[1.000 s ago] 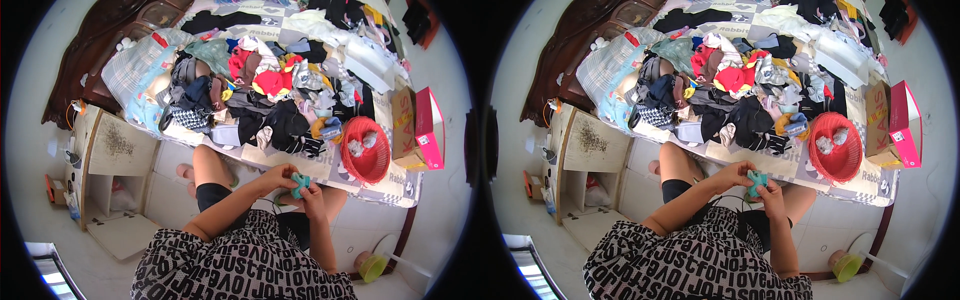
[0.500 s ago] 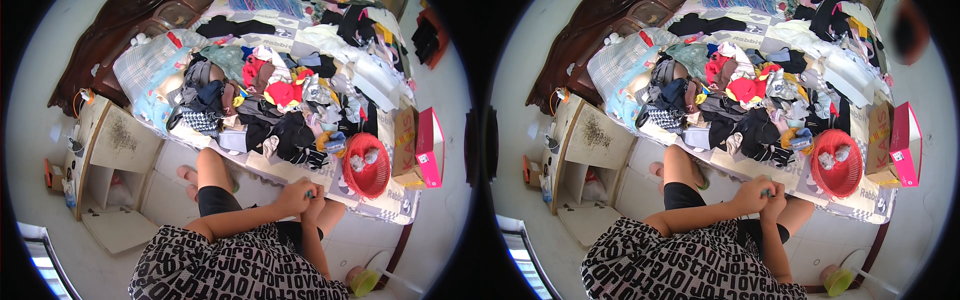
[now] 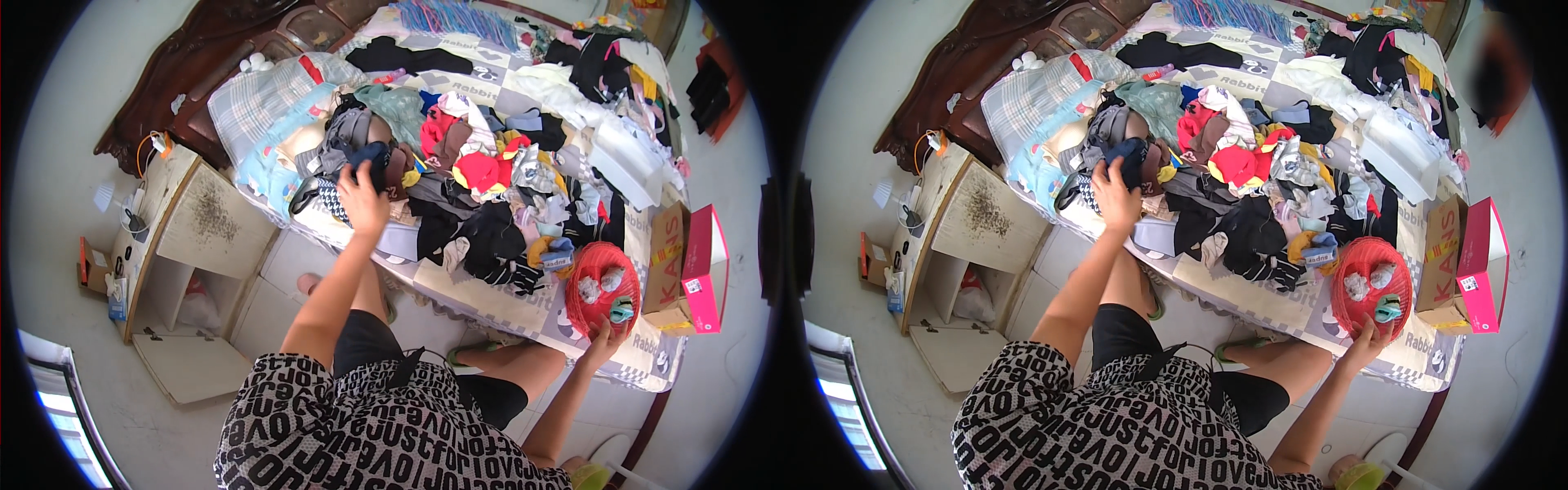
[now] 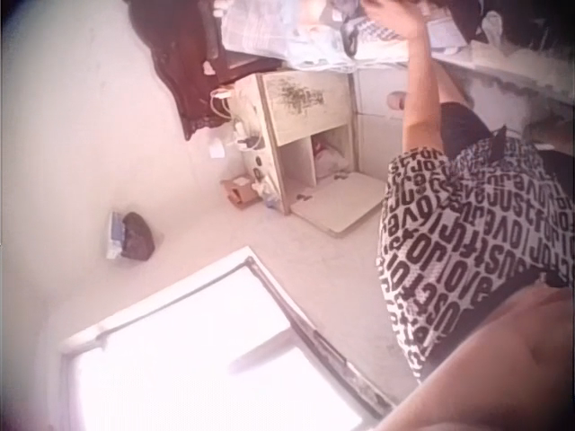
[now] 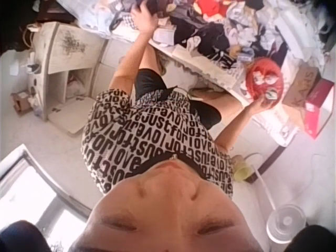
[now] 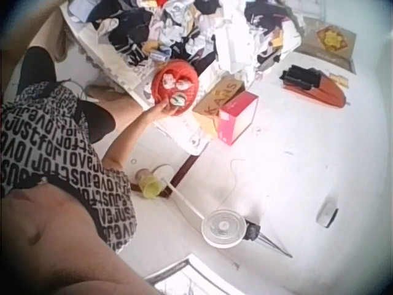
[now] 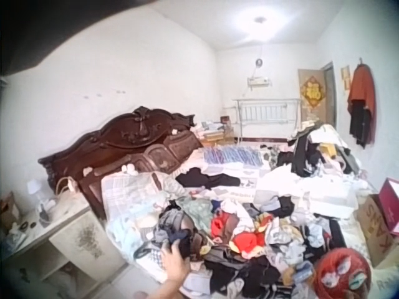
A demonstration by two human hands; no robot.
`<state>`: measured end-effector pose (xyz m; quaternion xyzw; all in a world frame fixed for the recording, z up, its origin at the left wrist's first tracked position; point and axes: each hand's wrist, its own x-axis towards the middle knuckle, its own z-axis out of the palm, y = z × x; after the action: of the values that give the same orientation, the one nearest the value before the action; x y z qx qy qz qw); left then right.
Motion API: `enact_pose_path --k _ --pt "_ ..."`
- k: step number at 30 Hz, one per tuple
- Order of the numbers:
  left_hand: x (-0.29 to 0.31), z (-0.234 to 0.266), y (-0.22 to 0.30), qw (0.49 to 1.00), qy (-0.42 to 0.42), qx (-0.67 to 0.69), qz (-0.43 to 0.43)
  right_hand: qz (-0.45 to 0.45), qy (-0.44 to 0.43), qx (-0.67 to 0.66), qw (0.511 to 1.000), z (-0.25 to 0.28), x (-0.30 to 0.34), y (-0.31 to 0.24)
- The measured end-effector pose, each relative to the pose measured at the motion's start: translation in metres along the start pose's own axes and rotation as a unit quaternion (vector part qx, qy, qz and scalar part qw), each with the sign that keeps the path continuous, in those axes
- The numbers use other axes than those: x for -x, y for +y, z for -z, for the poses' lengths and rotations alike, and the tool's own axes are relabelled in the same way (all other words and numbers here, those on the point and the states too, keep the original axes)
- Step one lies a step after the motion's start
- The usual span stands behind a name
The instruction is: The person picks up individual socks from a pile on a bed, matches them into pairs, and places the paired socks into a red basket.
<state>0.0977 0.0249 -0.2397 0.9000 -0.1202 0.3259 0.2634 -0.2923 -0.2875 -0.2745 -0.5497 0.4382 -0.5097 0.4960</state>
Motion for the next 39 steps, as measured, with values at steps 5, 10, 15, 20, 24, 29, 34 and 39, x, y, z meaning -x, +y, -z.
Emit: enact_pose_path --k 5,10,15,20,24,29,34,39 --pt "-0.038 -0.034 -0.079 0.972 -0.204 -0.045 0.103 -0.033 -0.092 0.027 0.995 0.003 0.018 0.015" --pt "-0.068 -0.057 -0.069 0.973 -0.096 0.118 0.171 -0.125 -0.143 -0.011 0.982 -0.018 0.062 0.016" --pt "-0.086 -0.068 -0.001 0.791 -0.163 0.567 0.162 -0.178 -0.186 0.049 0.965 -0.033 0.086 0.002" --pt "-0.063 -0.091 0.037 0.743 -0.366 0.514 0.222 -0.19 -0.236 0.019 0.953 -0.042 0.1 -0.002" --pt "-0.02 -0.097 0.046 0.799 -0.31 0.44 0.267 -0.206 -0.239 0.056 0.947 -0.042 0.111 -0.019" --pt "0.023 -0.077 0.042 0.792 -0.263 0.464 0.297 -0.22 -0.255 0.064 0.939 -0.027 0.117 0.001" --pt "0.08 -0.067 0.029 0.69 -0.364 0.504 0.37 -0.279 -0.342 0.013 0.897 -0.033 0.13 0.057" --pt "0.168 -0.044 0.061 0.642 -0.527 0.47 0.298 -0.404 -0.4 -0.069 0.819 -0.089 0.142 0.045"
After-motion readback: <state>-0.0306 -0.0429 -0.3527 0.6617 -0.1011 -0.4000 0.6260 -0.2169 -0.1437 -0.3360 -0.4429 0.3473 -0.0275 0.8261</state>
